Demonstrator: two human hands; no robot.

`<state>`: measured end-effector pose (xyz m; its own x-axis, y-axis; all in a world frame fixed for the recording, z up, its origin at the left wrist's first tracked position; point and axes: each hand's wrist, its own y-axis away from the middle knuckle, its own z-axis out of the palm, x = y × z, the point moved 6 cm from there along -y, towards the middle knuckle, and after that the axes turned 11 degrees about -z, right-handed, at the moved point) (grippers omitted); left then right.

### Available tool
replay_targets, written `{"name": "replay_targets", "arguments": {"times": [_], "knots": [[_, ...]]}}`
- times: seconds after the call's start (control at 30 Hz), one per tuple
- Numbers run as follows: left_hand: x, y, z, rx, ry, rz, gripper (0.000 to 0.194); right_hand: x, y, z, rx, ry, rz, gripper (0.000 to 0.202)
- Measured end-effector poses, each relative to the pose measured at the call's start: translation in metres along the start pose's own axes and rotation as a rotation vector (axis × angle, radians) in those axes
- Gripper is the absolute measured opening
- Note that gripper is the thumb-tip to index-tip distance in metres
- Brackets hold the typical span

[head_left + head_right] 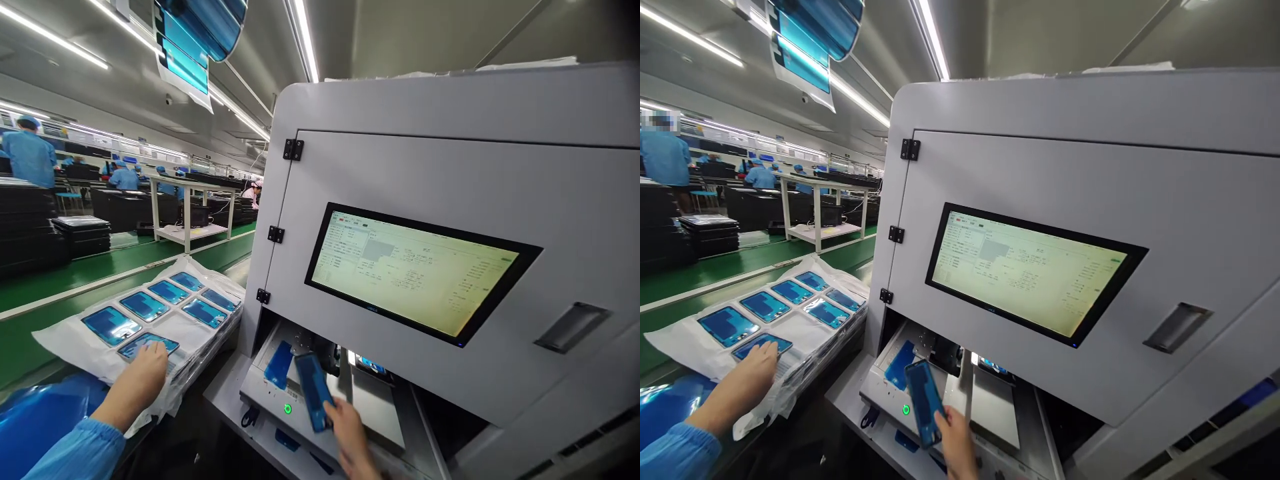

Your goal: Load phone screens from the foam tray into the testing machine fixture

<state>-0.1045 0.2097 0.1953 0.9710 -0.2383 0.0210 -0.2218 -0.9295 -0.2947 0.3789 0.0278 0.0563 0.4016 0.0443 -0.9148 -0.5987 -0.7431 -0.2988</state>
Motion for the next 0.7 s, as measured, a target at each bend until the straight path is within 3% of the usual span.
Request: {"name": "replay_targets", "arguments": {"times": [0.13,0.23,0.3,0.43,0.6,0.7], "knots": [[0.008,0.005,-0.003,0.193,0.070,0.038,0.056,0.013,0.054,0.032,-0.248,0.081,-0.160,0.044],[0.040,0.010,-0.001,0.251,0.229,0.038,0.055,0.008,0.066,0.050,-0.376,0.244,-0.423,0.035],[0.077,0.016,0.006,0.230,0.346,0.121,0.056,0.005,0.067,0.061,-0.501,0.361,-0.547,0.051],[0.166,0.029,0.028,0.154,0.440,0.498,0.054,0.008,0.062,0.081,-0.694,0.580,-0.639,0.056],[0.248,0.017,0.058,0.109,0.486,0.811,0.056,0.017,0.052,0.102,-0.743,0.707,-0.621,0.057],[0.289,-0.001,0.075,0.096,0.504,0.954,0.061,0.024,0.042,0.099,-0.749,0.662,-0.634,0.061]]}}
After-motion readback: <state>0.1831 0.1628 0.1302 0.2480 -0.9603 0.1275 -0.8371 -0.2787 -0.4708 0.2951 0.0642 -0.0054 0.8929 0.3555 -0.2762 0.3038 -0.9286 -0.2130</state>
